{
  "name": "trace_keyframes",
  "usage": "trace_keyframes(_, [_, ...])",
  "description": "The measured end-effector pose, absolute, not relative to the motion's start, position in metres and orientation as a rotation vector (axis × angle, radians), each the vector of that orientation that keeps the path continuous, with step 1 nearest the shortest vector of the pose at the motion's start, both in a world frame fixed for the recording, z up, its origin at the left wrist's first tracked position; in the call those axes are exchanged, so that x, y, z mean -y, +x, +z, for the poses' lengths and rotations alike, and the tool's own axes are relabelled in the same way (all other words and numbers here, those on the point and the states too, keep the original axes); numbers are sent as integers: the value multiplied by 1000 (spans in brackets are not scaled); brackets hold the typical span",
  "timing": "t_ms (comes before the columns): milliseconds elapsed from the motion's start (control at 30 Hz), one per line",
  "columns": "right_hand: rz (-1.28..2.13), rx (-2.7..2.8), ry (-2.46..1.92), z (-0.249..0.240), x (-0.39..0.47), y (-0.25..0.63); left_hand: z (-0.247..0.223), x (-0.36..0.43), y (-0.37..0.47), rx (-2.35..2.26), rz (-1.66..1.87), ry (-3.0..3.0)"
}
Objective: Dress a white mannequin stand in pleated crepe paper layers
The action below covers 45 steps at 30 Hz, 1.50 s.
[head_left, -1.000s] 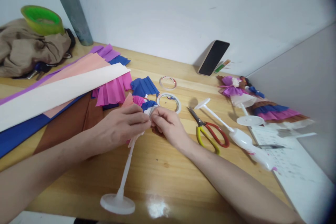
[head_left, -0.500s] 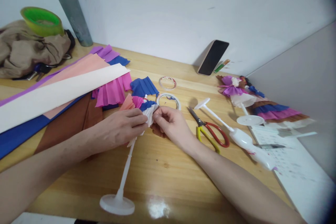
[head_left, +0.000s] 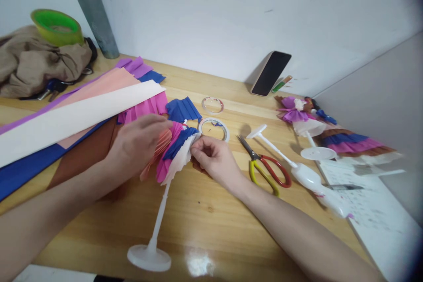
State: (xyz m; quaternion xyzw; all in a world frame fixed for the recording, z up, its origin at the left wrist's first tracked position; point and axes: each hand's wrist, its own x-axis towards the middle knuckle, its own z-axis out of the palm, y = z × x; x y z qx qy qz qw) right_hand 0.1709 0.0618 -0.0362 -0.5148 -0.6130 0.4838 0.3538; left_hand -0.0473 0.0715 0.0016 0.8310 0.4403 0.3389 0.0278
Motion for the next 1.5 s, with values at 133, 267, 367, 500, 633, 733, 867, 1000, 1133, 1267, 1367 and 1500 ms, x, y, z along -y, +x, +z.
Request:
trace_keyframes(133, [1257,1572,-1330,-35,-62,171,20,-80,-56,-1848,615,2187])
trace_keyframes(267, [1248,1572,-1329,-34,-62,170,25,-88,-60,-1807,203,2119])
trace_keyframes(367, [1244,1583,-1325,-33,-61,170,23,-87,-60,-1710,30,2117])
trace_keyframes(500, [1248,1591,-1327,-35,-61,169,21,-80,-60,-1708,-8,2219])
trace_keyframes(633, [1255,1583,-1336,-36,-62,169,17,-76,-60,-1665,-75,2248])
trace_keyframes(733, [1258,1584,-1330,-37,-62,170,15,-80,-60,-1669,-110,2209])
trace_keyframes(867, [1240,1612,-1316,-38,-62,170,16,-88,-61,-1654,-136,2151])
trace_keyframes(1000, [1210,1640,-1316,-39,-63,170,20,-89,-61,-1652,-167,2108])
trace_keyframes(1133, [1186,1662,-1328,-40,-63,170,19,-86,-58,-1715,-151,2100])
trace_keyframes(1267, [1177,1669,-1323,-40,-63,171,14,-85,-55,-1742,-148,2139])
trace_keyframes(1367, [1188,1664,-1314,-40,-63,171,13,-86,-54,-1713,-86,2115])
trace_keyframes(1500, [1192,1663,-1308,-39,-64,170,17,-89,-56,-1558,-51,1968])
